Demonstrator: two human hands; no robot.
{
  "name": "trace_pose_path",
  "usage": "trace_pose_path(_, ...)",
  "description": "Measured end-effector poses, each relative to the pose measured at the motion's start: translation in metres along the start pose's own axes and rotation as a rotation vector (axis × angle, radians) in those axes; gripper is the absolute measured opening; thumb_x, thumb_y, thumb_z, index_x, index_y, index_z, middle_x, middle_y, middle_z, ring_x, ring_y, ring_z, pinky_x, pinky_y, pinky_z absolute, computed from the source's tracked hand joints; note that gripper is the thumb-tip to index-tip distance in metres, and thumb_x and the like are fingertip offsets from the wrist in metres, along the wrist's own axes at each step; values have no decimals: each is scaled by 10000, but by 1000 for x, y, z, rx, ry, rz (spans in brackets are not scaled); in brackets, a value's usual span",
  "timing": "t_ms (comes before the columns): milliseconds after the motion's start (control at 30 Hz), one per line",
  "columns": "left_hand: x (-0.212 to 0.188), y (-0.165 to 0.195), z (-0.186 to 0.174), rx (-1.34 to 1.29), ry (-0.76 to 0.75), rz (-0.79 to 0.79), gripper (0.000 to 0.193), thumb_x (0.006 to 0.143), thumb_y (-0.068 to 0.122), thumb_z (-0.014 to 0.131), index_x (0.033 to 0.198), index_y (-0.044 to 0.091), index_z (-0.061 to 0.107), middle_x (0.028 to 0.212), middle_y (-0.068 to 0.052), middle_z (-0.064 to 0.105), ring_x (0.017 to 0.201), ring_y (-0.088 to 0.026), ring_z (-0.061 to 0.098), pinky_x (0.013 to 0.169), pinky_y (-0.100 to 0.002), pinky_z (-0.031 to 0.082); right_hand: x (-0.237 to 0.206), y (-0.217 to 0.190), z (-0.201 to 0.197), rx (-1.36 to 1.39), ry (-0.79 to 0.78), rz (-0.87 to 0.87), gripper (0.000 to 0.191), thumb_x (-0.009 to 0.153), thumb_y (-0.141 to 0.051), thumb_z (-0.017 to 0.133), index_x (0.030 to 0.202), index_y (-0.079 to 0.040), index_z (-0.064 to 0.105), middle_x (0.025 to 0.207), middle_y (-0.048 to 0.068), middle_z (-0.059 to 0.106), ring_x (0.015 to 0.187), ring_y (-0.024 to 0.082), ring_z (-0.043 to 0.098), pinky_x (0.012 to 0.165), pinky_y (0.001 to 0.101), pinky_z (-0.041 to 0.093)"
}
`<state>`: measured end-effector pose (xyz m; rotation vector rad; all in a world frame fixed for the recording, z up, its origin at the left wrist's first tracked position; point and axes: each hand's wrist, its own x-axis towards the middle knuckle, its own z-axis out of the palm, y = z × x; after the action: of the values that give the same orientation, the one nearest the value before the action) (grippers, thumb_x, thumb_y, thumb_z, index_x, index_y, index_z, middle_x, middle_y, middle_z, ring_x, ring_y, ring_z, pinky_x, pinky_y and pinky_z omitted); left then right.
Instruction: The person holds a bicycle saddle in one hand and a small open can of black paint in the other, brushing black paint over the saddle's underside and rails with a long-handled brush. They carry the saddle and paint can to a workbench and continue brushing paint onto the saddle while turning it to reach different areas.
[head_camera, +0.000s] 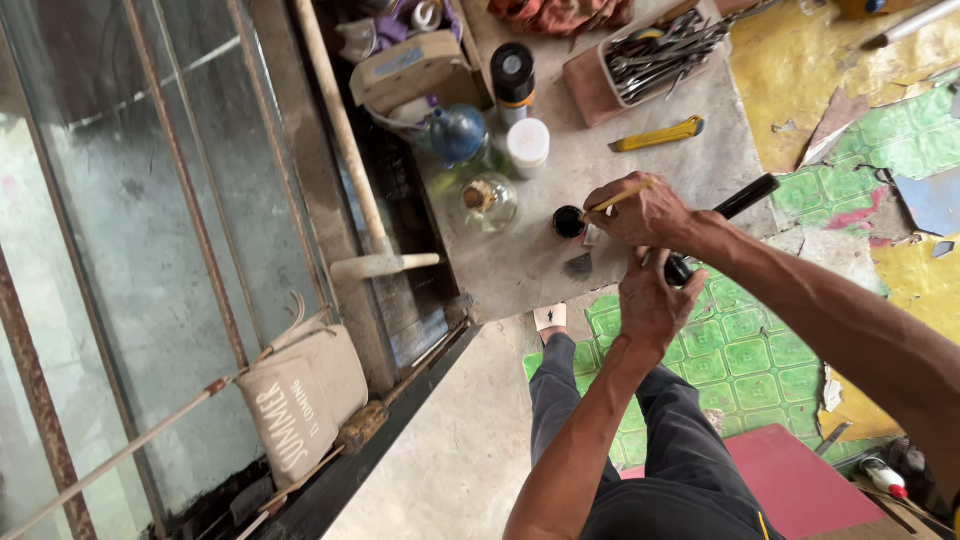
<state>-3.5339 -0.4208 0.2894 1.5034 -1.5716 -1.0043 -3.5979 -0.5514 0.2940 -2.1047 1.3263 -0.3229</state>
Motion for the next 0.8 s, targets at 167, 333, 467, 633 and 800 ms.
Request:
trace_pose_path(167, 6, -5, -6, 1, 16, 50, 494, 803, 212, 846, 1208, 10, 648, 1210, -200, 653, 1105, -382, 659, 962, -458, 540, -24, 6, -7, 571, 236, 202, 175, 909, -157, 727, 1021, -24, 749, 828, 125, 761, 694, 217, 743, 584, 327, 608)
trace_pose_path(333, 19, -16, -8, 82, -98, -129, 687, 824, 422, 793, 1305, -45, 639, 1215, -227, 645, 1085, -354, 674, 969, -453, 551, -111, 33, -39, 1124, 634, 227, 162, 1045, -76, 685, 1132, 60, 682, 933, 172, 735, 791, 209, 741, 614, 259, 554)
trace_pose_path(467, 37, -31, -17, 166, -91, -51, 783, 787, 557, 767, 1286, -40, 691, 1241, -255, 653, 1155, -387, 640, 1019, -504, 490, -194, 53, -75, 965, 819, 191, 152, 1120, -89, 676, 1120, 61, 703, 926, 156, 732, 773, 189, 752, 589, 235, 547)
trace_pose_path(633, 51, -37, -27, 104, -149, -140, 782, 760, 542, 811, 1267, -40, 682, 1242, -212, 661, 1156, -344, 644, 1035, -432, 497, -213, 65, -79, 393, 731, 231, 137, 1041, -83, 726, 1091, 43, 745, 893, 116, 748, 769, 163, 747, 633, 240, 579)
trace_pose_path(800, 55, -37, -29, 222, -114, -109, 698, 740, 494, 862, 1229, 13, 735, 1227, -177, 683, 1166, -354, 630, 1051, -438, 466, -197, 72, -63, 140, 702, 164, 114, 969, -83, 769, 1049, -1, 766, 922, 108, 751, 710, 167, 720, 651, 289, 560)
